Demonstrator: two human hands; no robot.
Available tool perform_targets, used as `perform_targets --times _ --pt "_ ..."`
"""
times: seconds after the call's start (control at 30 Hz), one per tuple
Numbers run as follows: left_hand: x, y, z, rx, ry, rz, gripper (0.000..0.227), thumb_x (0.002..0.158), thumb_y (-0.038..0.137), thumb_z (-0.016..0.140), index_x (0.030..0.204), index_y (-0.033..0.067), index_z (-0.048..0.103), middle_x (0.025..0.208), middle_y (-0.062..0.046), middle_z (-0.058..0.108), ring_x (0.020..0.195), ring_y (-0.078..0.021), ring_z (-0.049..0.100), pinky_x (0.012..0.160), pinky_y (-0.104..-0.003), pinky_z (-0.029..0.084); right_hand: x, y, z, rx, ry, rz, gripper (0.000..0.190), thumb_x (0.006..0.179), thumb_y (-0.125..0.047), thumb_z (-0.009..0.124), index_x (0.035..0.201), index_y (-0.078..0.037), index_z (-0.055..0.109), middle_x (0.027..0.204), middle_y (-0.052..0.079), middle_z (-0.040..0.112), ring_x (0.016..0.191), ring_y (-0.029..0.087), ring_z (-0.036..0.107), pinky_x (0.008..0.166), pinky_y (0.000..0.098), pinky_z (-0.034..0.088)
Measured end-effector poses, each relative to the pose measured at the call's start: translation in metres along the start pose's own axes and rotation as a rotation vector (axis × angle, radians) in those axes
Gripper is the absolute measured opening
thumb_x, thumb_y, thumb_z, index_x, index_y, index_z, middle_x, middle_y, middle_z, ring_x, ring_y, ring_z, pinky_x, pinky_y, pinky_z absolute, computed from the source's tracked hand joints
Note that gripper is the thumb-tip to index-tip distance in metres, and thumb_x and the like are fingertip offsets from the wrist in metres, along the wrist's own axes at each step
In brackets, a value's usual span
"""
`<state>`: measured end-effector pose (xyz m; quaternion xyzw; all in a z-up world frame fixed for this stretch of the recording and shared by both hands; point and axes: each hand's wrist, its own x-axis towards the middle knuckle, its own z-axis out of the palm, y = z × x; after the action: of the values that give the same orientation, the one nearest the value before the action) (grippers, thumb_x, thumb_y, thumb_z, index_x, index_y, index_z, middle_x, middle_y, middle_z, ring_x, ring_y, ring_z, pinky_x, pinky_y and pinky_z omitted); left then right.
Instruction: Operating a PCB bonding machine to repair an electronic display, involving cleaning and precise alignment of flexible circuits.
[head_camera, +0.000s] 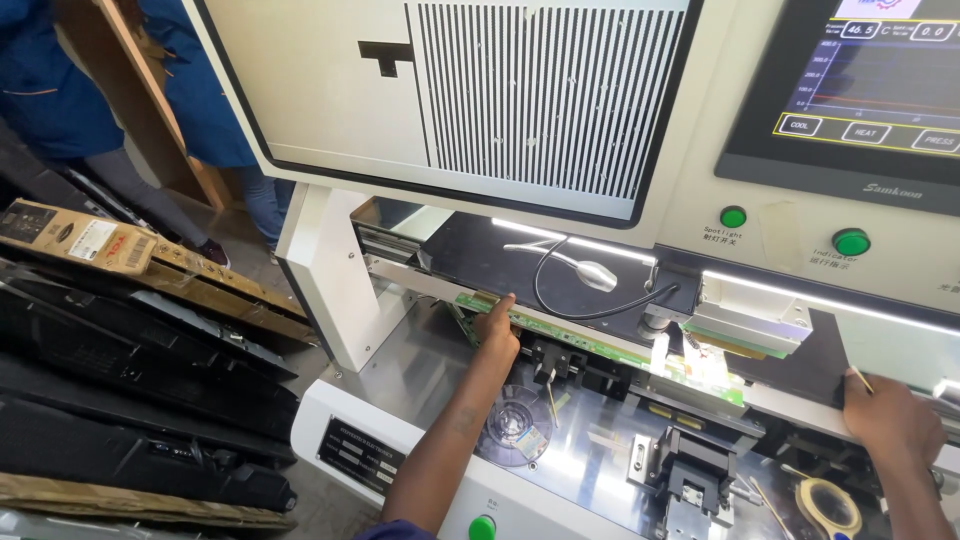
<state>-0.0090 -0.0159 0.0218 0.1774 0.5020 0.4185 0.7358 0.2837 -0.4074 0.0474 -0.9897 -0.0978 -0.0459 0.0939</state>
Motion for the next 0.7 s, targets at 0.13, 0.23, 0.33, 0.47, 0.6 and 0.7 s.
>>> perform_targets --times 0.13,0.23,0.33,0.47,0.6,0.7 --pt "0.000 0.000 0.000 0.003 0.012 -0.005 0.072 0.073 0.014 0.081 0.136 -0.0021 0.048 0.142 -0.015 0.052 0.131 -0.0312 0.050 0.109 -0.046 0.044 0.000 -0.001 0.000 0.003 -0.005 0.014 0.061 0.111 -0.056 0.031 0.123 -0.016 0.075 0.112 0.021 0.078 0.103 0.046 0.070 0.078 0.0503 0.055" --pt "0.003 -0.002 0.000 0.013 0.015 0.006 0.074 0.073 0.015 0.081 0.136 -0.0022 0.047 0.141 -0.015 0.052 0.130 -0.0308 0.051 0.106 -0.046 0.044 0.000 0.000 0.001 0.010 -0.003 0.014 0.062 0.111 -0.057 0.031 0.119 -0.016 0.077 0.111 0.022 0.079 0.103 0.047 0.070 0.080 0.0501 0.053" --pt "0.001 -0.001 -0.001 0.011 0.017 0.014 0.071 0.072 0.015 0.082 0.133 -0.0028 0.049 0.138 -0.016 0.054 0.126 -0.0316 0.054 0.103 -0.044 0.047 0.000 0.000 0.000 0.023 0.001 0.004 0.057 0.109 -0.055 0.032 0.131 -0.019 0.071 0.115 0.023 0.077 0.104 0.048 0.069 0.078 0.0517 0.055" --pt "0.001 -0.001 -0.001 0.005 0.009 0.011 0.072 0.073 0.014 0.082 0.134 -0.0032 0.048 0.139 -0.016 0.053 0.128 -0.0316 0.052 0.106 -0.045 0.045 -0.002 -0.001 -0.001 0.012 0.002 0.006 0.058 0.110 -0.056 0.031 0.130 -0.019 0.071 0.115 0.022 0.077 0.104 0.047 0.069 0.078 0.0511 0.055" --pt "0.008 -0.004 0.000 0.010 0.013 0.020 0.069 0.072 0.015 0.082 0.131 -0.0033 0.050 0.133 -0.014 0.056 0.119 -0.0301 0.057 0.095 -0.043 0.048 -0.001 0.001 0.000 0.027 0.012 -0.007 0.058 0.109 -0.056 0.032 0.133 -0.019 0.069 0.117 0.024 0.076 0.106 0.048 0.069 0.080 0.0515 0.054" --pt "0.008 -0.004 -0.001 0.004 0.001 0.021 0.067 0.073 0.014 0.082 0.129 -0.0034 0.051 0.132 -0.014 0.056 0.119 -0.0293 0.056 0.096 -0.043 0.048 0.001 0.001 0.001 0.022 0.003 0.000 0.058 0.110 -0.056 0.031 0.127 -0.019 0.073 0.113 0.022 0.078 0.104 0.047 0.070 0.078 0.0502 0.055"
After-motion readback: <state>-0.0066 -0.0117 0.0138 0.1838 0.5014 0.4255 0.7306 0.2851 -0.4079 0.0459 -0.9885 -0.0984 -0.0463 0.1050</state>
